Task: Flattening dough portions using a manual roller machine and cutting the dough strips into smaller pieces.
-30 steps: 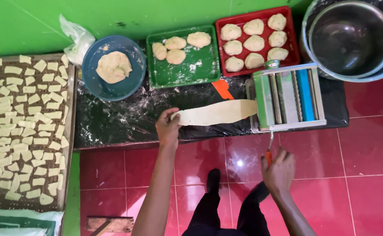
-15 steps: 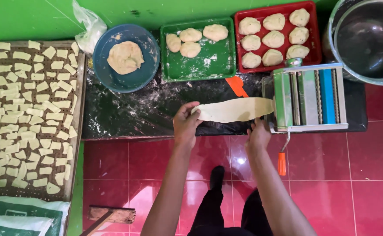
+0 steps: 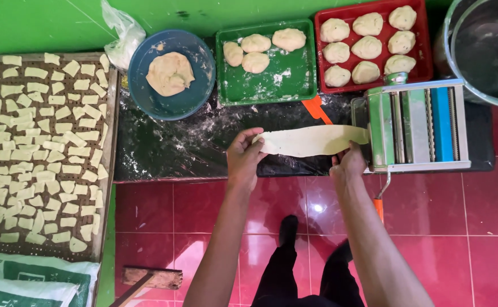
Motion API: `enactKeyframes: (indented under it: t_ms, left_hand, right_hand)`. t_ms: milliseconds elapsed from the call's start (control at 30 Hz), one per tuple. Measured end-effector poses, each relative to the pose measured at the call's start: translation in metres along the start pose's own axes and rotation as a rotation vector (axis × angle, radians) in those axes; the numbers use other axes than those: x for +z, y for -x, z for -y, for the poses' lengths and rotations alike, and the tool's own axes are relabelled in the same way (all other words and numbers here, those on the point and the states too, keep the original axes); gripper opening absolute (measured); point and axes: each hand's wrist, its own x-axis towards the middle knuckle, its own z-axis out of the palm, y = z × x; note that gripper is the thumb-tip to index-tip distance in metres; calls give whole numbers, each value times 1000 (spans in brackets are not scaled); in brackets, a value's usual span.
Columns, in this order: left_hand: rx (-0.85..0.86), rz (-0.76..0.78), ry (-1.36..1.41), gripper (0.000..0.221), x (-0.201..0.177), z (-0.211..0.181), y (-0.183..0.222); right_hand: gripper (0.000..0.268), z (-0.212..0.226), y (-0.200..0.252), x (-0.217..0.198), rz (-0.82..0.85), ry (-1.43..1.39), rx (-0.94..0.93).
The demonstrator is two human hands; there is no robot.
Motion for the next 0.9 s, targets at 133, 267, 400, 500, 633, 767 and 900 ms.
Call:
enactKeyframes:
  t_ms: [133,267,400,500,633,767,900]
  left_hand:
    - [-1,-48,-23,23,-24,-6,-4]
    - [-21,-128,-116,25,-64,19,-24]
    - [-17,-164,-78,25,-86,45,-39]
    - [-12,-176,-76,25,-88,42,-34]
    - [-1,-202,-154,25,-95,39,-35]
    - [129,-242,-387,29,-114,64,-43]
    - [172,-290,-682,34,-106,51,-32]
  right_hand:
    - [26,2,36,8,27,-8,75]
    - [19,-35,-16,-3,204,-31,158]
    - [30,-49,-47,-23,288,84,99]
    - [26,-27,5,1,67,290,32]
    - [15,-29,3,2,20,352,-147]
    - [19,-28,-1,0,33,333,-67]
    - [15,-12,43,12,101,235,-161]
